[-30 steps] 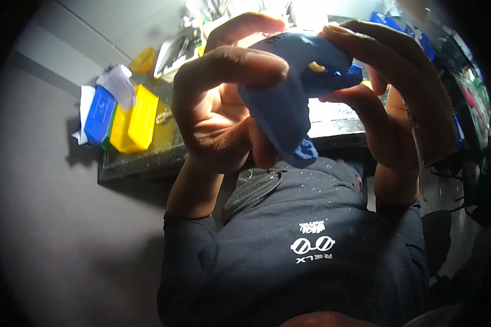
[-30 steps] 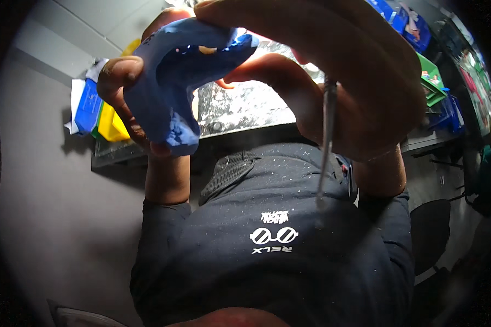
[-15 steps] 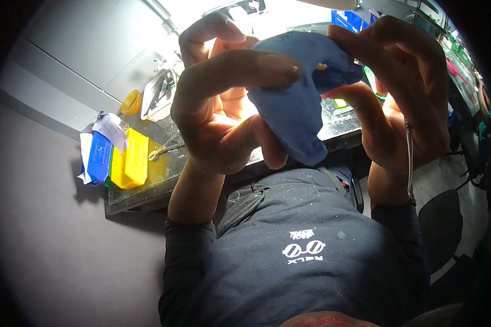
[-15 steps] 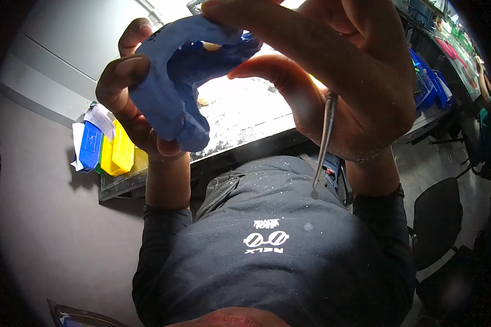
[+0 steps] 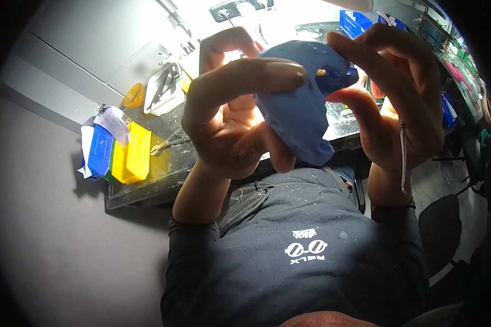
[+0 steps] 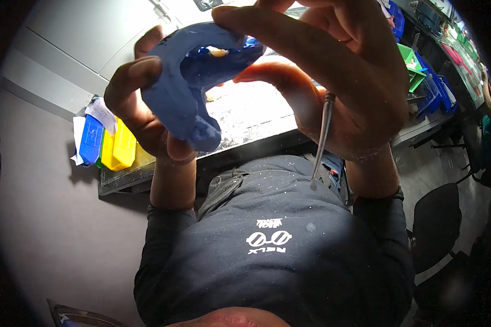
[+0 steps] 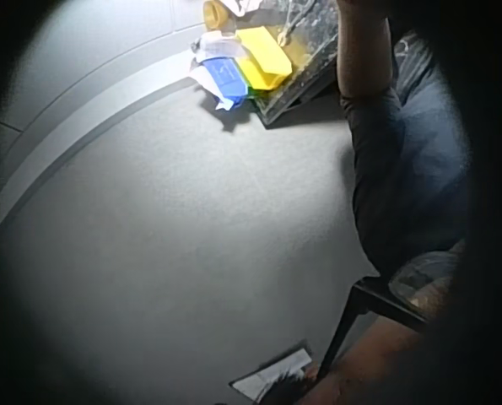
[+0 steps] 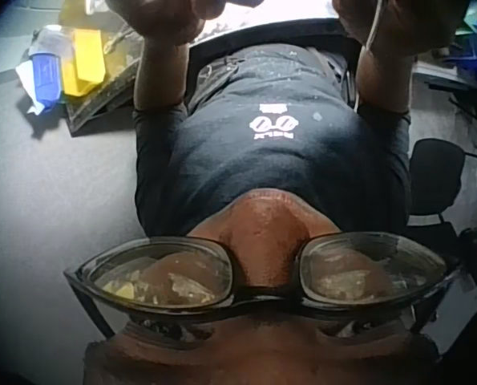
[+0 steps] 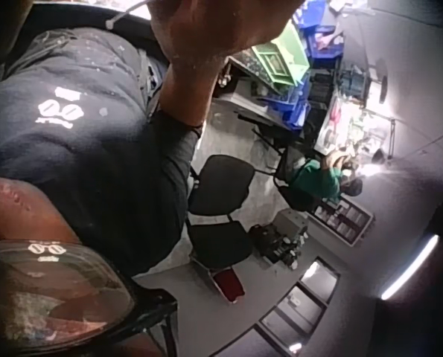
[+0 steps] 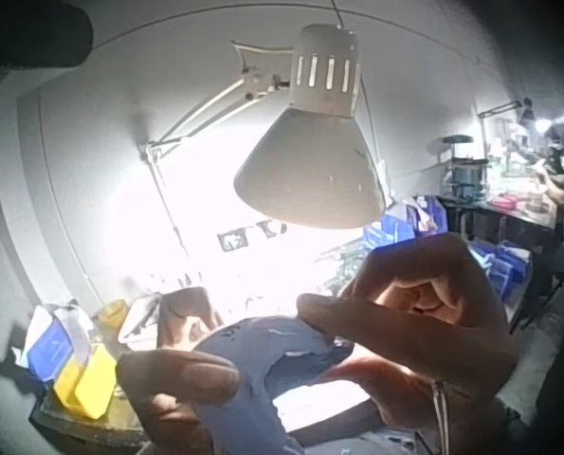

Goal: The person holds a blue dental cast and uses a small rotary tool to polish the edges and interior surfaces. The person turns the cast over to reach different sections and then uses a thin metal pick to clear material from between the cast teeth.

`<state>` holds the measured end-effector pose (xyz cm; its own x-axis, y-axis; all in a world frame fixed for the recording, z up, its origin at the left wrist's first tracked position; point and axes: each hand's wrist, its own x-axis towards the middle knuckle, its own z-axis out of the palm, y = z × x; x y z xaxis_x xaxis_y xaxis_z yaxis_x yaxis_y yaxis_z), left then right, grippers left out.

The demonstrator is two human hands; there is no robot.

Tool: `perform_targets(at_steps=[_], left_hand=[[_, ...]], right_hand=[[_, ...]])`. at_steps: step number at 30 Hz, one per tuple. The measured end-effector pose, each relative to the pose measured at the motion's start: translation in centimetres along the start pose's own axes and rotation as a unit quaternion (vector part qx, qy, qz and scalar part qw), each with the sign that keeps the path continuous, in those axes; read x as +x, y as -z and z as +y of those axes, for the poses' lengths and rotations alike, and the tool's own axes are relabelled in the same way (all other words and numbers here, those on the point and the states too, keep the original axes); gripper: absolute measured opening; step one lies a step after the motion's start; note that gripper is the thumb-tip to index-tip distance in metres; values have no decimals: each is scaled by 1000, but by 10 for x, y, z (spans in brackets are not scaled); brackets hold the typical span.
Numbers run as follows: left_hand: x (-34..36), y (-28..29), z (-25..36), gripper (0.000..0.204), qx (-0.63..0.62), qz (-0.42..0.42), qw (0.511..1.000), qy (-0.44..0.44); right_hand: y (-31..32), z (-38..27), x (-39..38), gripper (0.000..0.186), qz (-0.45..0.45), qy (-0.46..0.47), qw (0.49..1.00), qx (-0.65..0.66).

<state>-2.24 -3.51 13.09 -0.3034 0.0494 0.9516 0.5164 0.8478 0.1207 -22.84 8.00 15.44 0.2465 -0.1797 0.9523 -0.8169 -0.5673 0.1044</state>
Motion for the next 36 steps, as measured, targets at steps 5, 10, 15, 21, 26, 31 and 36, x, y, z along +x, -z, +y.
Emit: perform_targets(at_steps=[5,10,15,21,26,31,36], left_hand=[[-11,-15,12,90,-117,92,986,78],[-14,-18,16,91,-154,125,972,122],[-21,-12,11,94,-98,118,976,154],[-23,-19,6,87,-55,126,988,64],[-24,-21,4,79,-51,142,988,22],[-43,-24,11,59,81,133,984,88],[-61,-16,12,38,140,93,980,103]], right_hand=[[-8,5,-4,48,-4,-3,999,36],[-11,8,-3,47,-4,39,998,57],[-11,3,-6,49,-24,-30,997,66],[-10,-4,-6,53,-64,-81,987,123],[-11,-9,-15,58,-80,-171,956,224],[-11,-8,-16,85,-103,-175,953,224],[-34,-12,-31,81,-140,-179,943,244]])
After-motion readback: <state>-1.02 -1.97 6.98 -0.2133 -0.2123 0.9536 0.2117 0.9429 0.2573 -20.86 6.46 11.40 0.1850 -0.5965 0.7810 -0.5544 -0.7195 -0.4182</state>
